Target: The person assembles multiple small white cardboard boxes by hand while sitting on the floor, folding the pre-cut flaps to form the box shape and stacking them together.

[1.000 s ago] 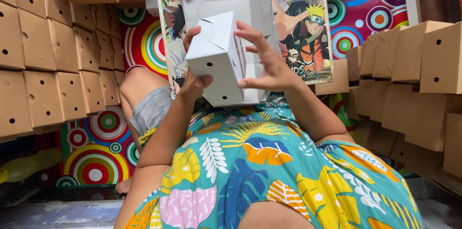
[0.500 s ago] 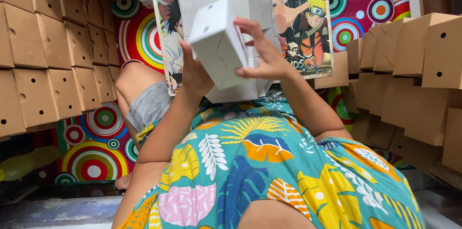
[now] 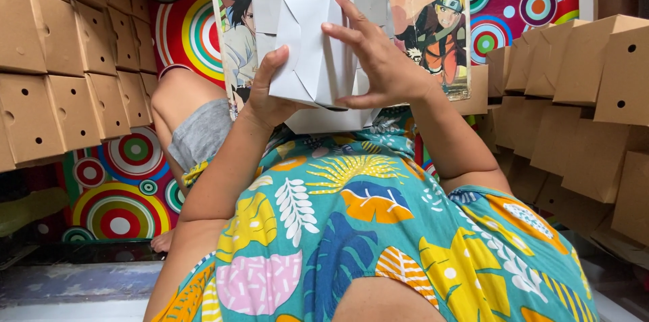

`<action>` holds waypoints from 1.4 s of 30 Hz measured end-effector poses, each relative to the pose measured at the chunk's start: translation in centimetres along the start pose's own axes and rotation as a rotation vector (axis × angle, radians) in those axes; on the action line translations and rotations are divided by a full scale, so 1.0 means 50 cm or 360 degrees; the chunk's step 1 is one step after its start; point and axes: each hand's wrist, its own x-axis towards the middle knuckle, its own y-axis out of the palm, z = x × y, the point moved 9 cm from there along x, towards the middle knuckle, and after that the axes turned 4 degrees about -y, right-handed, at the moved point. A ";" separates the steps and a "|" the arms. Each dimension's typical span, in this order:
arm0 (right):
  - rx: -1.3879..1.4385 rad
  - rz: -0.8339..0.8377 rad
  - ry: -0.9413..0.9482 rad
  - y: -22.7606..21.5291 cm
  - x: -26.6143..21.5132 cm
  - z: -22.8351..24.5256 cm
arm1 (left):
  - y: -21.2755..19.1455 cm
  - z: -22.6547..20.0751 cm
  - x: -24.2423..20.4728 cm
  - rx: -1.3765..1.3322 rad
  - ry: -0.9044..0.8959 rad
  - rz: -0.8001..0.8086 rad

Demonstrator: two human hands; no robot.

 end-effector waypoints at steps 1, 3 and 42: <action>-0.0001 0.0004 0.0001 0.004 0.001 0.000 | -0.001 0.002 0.000 -0.0004 0.0001 0.0002; -0.0123 0.0018 -0.0068 0.013 0.003 0.008 | -0.012 0.005 -0.001 0.0030 0.0011 -0.0088; 0.0462 -0.1088 0.0264 -0.009 -0.029 -0.061 | -0.006 -0.069 -0.042 0.0996 0.1025 -0.0035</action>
